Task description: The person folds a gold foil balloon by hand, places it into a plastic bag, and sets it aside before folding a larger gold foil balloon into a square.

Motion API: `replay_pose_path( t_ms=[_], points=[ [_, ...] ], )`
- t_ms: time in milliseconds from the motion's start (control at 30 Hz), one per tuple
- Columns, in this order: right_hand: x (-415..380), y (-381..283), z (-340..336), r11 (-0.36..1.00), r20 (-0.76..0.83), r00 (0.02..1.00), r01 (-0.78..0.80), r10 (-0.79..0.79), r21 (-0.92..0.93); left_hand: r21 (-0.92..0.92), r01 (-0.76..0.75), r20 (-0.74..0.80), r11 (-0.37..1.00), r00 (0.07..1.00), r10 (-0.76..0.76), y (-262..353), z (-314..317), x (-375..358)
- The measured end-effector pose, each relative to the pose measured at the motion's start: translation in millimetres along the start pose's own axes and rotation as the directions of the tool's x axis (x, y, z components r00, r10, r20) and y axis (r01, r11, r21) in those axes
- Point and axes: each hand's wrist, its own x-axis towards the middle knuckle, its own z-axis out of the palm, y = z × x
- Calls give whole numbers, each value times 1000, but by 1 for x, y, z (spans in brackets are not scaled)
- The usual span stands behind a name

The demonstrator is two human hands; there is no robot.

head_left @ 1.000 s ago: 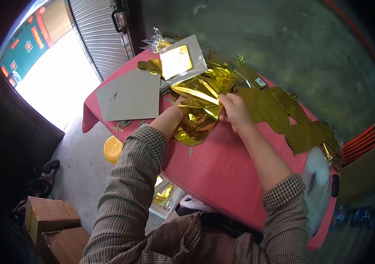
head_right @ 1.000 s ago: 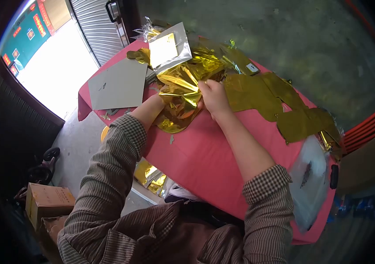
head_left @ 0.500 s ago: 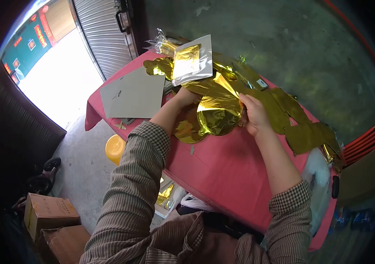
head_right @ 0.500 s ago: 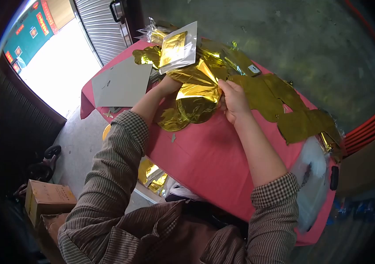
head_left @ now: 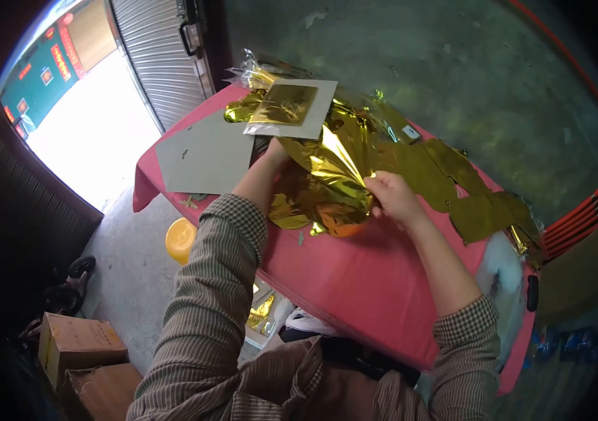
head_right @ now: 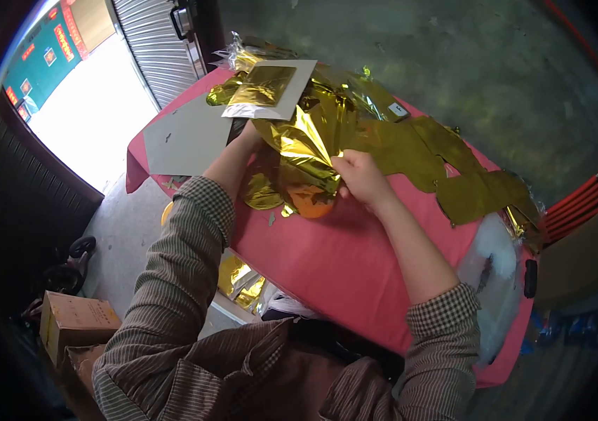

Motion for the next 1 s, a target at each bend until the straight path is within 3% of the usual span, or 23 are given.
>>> replay_pose_path(
  t_ms=[67,133,200,267,300,467,533,633,867,900,1000],
  points=[
    [4,16,9,996,24,997,79,-78,-43,-15,7,12,1000,1000,-7,0,6,6],
    [0,19,22,980,79,996,61,-47,-192,-39,11,24,999,1000,-11,0,9,0],
    [3,22,25,971,73,994,91,-77,-223,-64,16,32,998,999,-14,-1,21,3],
    [6,14,23,998,-21,1000,0,-1,-59,-89,21,37,996,999,-18,-6,39,-1],
    [8,13,24,999,-26,999,34,-33,42,-101,23,41,995,999,-18,-10,38,-12],
    [10,6,29,997,40,999,-11,8,80,-178,23,57,984,998,-13,-11,47,-12],
    [11,-6,32,963,29,996,-91,87,255,-206,24,62,978,998,-12,-15,41,-27],
    [17,-4,38,933,67,995,-89,70,348,-248,36,83,968,996,-16,-24,33,-51],
    [5,6,43,947,175,976,-171,126,272,-330,84,100,940,994,-54,-35,22,-62],
    [-1,8,43,962,205,973,-155,108,227,-341,93,101,936,993,-62,-18,27,-2],
    [-32,-1,39,968,216,959,-213,183,129,-371,111,107,922,991,-76,-23,27,-4]
  ],
)
